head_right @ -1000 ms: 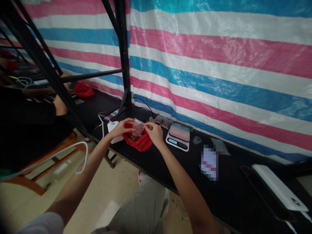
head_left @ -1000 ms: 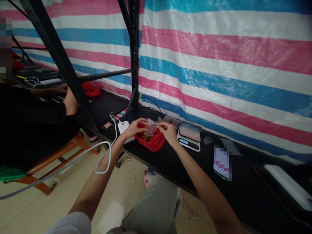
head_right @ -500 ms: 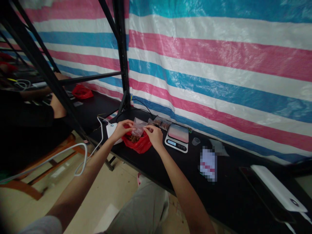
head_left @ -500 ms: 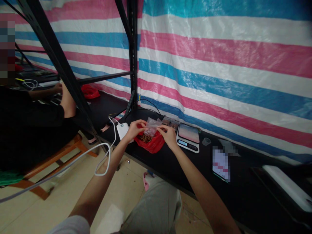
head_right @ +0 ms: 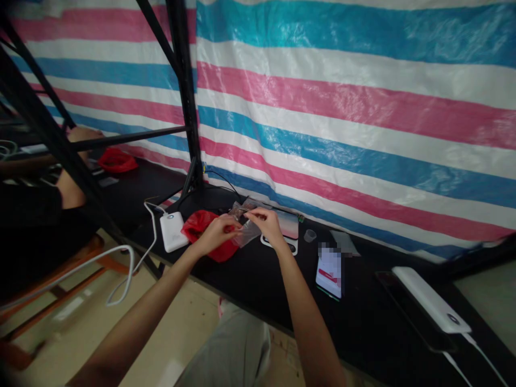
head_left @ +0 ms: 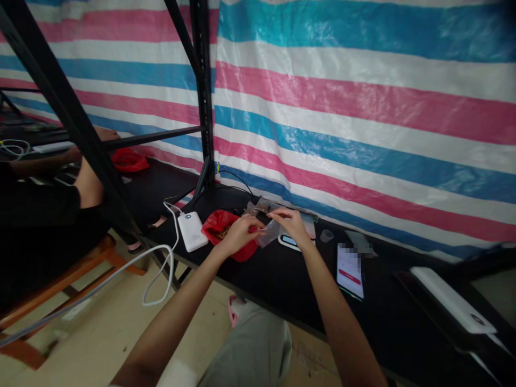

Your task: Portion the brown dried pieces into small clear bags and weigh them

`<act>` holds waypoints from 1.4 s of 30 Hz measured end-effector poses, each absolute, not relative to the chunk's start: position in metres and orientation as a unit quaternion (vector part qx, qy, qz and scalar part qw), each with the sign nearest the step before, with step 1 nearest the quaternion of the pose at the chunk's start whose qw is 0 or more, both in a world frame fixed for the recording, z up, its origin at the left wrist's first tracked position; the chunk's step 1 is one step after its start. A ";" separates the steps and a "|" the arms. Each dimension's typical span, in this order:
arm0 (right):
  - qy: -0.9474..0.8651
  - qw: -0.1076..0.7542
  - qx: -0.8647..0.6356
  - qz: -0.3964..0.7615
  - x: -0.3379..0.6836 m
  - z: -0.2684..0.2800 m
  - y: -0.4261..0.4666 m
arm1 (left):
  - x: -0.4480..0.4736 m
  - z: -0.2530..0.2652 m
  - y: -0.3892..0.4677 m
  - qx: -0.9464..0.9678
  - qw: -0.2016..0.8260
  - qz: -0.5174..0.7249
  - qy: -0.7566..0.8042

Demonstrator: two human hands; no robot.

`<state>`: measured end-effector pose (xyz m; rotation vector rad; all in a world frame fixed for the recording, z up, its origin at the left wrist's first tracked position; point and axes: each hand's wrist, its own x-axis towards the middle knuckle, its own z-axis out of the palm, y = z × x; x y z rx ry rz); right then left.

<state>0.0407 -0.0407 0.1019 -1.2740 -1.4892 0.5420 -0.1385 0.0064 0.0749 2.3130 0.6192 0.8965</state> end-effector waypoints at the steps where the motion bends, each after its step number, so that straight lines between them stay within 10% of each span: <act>1: -0.612 0.531 -0.541 0.227 0.047 0.103 -0.044 | -0.130 0.072 0.001 0.861 0.308 0.333 0.231; 11: -0.576 0.475 -0.628 0.218 0.112 0.083 -0.081 | -0.076 0.044 -0.011 0.828 0.380 0.332 0.246; 42: -0.361 0.661 -0.646 0.126 0.178 0.029 -0.102 | 0.026 0.009 0.019 0.795 0.453 0.335 0.227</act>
